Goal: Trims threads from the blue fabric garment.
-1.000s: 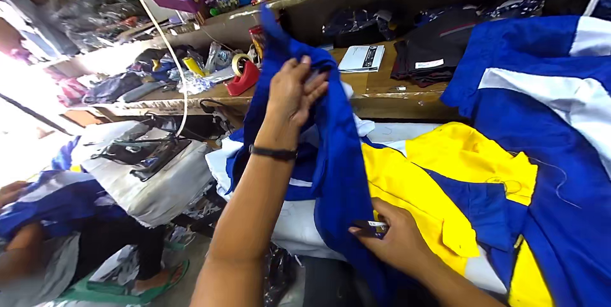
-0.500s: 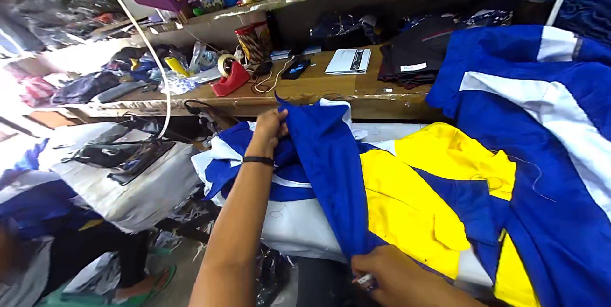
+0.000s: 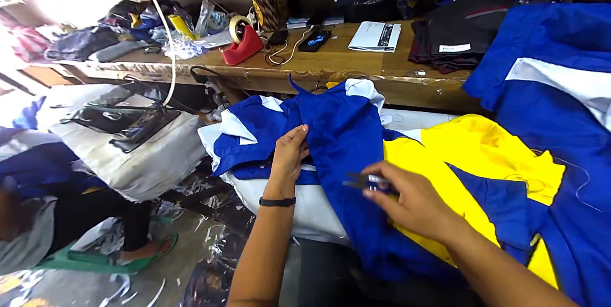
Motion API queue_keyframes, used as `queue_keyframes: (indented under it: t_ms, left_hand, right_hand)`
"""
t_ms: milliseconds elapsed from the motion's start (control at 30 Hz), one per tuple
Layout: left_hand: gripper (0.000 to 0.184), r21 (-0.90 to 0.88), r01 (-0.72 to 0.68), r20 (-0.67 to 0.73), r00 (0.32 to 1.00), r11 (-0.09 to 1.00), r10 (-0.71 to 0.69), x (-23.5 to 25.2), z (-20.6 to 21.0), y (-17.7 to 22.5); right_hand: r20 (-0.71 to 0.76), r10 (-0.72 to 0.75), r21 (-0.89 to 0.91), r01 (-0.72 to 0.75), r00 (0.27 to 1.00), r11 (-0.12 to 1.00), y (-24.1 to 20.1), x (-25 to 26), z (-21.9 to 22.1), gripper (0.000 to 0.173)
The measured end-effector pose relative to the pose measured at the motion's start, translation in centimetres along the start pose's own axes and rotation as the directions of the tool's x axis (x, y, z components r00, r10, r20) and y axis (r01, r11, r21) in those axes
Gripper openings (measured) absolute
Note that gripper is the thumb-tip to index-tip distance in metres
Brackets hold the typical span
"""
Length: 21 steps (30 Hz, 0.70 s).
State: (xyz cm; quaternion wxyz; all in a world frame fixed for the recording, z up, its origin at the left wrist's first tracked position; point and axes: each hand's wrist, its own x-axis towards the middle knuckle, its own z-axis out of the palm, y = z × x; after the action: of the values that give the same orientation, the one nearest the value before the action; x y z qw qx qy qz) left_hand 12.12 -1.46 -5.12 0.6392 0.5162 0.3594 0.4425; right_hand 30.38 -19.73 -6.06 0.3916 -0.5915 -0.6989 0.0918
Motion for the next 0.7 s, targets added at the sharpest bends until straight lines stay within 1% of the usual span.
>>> queue_keyframes:
  t_ms: [67,133,200,300,400,533,567,600,667,700]
  left_hand:
    - [0.019,-0.165,0.052,0.023,0.999,0.985,-0.048,-0.5,0.4,0.1]
    - [0.02,-0.26,0.081,0.063,0.996,0.962,-0.067,-1.5,0.7,0.4]
    - [0.022,-0.319,0.081,0.112,0.993,0.944,-0.047,-2.6,0.9,0.5]
    - [0.024,-0.361,0.066,0.159,0.987,0.93,-0.008,-3.9,0.9,0.5]
    - [0.025,-0.366,0.056,0.168,0.986,0.929,0.007,-4.7,1.1,0.5]
    - [0.024,-0.352,0.036,0.158,0.987,0.935,0.021,-5.3,1.4,0.6]
    - [0.024,-0.344,0.025,0.146,0.989,0.938,0.027,-5.4,1.5,0.6]
    - [0.024,-0.333,0.011,0.135,0.99,0.943,0.036,-5.4,1.6,0.5]
    - [0.023,-0.297,-0.024,0.118,0.991,0.955,0.061,-5.6,1.8,0.4]
    - [0.023,-0.276,-0.043,0.117,0.99,0.96,0.078,-5.8,1.9,0.3]
  right_hand:
    - [-0.193,-0.059,-0.129,0.035,0.979,0.991,0.0,2.3,0.4,0.035]
    - [-0.31,-0.158,-0.205,0.096,0.938,0.974,-0.1,4.3,0.9,0.031]
    - [-0.354,-0.219,-0.244,0.136,0.909,0.96,0.0,5.6,1.3,0.032]
    - [-0.409,-0.258,-0.26,0.16,0.875,0.952,0.2,6.3,2.2,0.03]
    - [-0.452,-0.285,-0.28,0.169,0.845,0.945,0.6,6.1,2.6,0.028]
    - [-0.463,-0.3,-0.304,0.169,0.834,0.938,0.8,5.6,2.6,0.026]
    - [-0.465,-0.292,-0.29,0.168,0.836,0.942,0.9,5.3,2.6,0.026]
    - [-0.47,-0.259,-0.239,0.16,0.844,0.958,0.9,5.1,2.6,0.027]
    - [-0.458,-0.108,-0.021,0.111,0.882,0.994,0.5,4.7,2.2,0.031]
    - [-0.429,-0.036,0.105,0.089,0.903,0.99,0.1,4.7,1.9,0.033]
